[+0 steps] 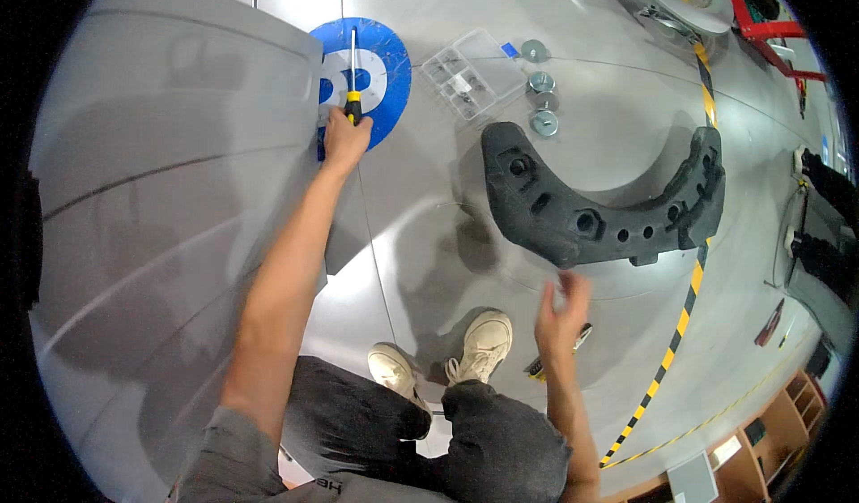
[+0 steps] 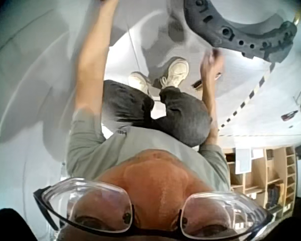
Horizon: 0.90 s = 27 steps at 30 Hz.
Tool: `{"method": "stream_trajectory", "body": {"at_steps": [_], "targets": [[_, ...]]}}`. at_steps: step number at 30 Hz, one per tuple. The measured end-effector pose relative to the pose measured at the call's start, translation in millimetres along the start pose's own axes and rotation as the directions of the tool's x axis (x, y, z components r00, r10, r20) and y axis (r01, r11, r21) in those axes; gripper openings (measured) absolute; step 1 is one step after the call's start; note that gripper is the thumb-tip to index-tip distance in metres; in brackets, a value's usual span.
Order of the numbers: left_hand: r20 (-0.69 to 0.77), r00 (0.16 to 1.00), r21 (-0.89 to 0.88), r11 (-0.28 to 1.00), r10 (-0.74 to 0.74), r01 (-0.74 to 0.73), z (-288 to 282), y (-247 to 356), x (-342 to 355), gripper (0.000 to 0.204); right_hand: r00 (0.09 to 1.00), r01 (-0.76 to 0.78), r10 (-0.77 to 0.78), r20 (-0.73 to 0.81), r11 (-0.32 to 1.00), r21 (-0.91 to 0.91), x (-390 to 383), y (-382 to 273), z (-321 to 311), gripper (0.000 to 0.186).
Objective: The person uses a screwdriver to unscrew components from a washing machine panel, removes the screws, and then detaches a plastic component by hand.
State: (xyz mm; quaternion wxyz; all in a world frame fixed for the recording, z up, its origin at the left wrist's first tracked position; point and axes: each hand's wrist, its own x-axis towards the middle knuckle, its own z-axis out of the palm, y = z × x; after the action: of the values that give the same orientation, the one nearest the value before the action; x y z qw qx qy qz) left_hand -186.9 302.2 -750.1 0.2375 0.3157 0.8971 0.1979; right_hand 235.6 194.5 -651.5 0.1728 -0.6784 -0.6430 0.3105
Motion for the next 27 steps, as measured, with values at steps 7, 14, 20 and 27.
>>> {"method": "stream_trajectory", "body": {"at_steps": [7, 14, 20, 27], "targets": [[0.156, 0.980, -0.035, 0.991, -0.120, 0.127, 0.8, -23.7, -39.2, 0.057, 0.873, 0.458, -0.452, 0.182, 0.889, 0.011, 217.6, -115.7, 130.2, 0.026], [0.148, 0.986, -0.063, 0.994, -0.083, 0.093, -2.4, -39.6, -57.7, 0.056, 0.840, 0.543, -0.519, 0.159, 0.803, -0.246, 249.3, -119.1, 180.1, 0.018], [0.191, 0.978, -0.086, 0.992, -0.079, 0.097, -5.5, -48.4, -61.8, 0.056, 0.907, 0.407, -0.400, 0.130, 0.913, -0.034, 236.3, -110.1, 156.5, 0.017], [0.224, 0.972, -0.027, 0.996, -0.071, 0.080, -2.6, -45.7, -55.7, 0.058, 0.862, 0.483, -0.458, 0.215, 0.872, -0.077, 256.5, -109.6, 139.6, 0.019]]}}
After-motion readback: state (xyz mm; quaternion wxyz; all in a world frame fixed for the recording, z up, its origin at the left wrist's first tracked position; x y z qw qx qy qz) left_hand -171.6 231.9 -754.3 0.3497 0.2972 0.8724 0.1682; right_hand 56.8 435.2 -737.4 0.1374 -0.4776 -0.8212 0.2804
